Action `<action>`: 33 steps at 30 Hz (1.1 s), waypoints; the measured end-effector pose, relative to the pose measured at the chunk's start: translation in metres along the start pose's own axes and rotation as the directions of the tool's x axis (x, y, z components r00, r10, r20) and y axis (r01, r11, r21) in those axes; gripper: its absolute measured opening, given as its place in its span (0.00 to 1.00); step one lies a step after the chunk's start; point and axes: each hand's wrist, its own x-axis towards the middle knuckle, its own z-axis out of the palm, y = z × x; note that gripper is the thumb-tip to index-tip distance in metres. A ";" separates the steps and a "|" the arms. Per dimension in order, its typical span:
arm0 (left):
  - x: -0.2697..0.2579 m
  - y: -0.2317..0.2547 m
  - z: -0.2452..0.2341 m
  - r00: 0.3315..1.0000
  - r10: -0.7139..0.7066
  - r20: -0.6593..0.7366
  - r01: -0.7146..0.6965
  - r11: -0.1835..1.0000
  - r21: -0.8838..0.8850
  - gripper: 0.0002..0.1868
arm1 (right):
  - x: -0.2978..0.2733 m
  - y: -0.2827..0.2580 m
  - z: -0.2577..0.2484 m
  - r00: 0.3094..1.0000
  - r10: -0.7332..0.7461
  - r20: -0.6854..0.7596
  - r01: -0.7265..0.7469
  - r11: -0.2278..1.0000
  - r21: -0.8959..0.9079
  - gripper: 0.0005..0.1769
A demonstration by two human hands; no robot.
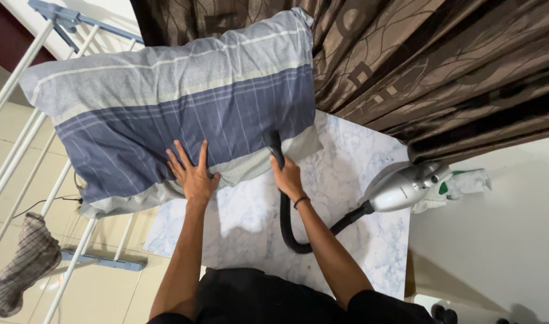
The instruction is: The person cleans a pillow using a vacuum cleaner by moving the vacuum nozzle over various parts of the pillow's surface.
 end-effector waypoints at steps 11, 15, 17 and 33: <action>-0.001 -0.004 0.006 0.999 0.019 -0.027 -0.018 1.000 0.022 0.60 | 0.012 0.046 0.011 0.980 -0.189 -0.070 0.183 0.979 -0.088 0.22; -0.004 -0.002 0.003 1.000 0.019 -0.024 -0.019 1.000 0.005 0.60 | -0.010 0.036 0.003 0.989 0.137 0.063 -0.138 0.990 0.010 0.22; -0.004 -0.001 0.002 0.999 0.023 -0.027 -0.023 1.000 0.008 0.59 | -0.007 0.013 -0.003 0.999 0.049 0.015 -0.049 0.999 0.016 0.21; -0.005 -0.004 0.006 0.998 0.032 -0.054 -0.031 0.999 0.009 0.57 | 0.023 0.061 0.013 0.980 -0.164 -0.112 0.147 0.978 -0.146 0.24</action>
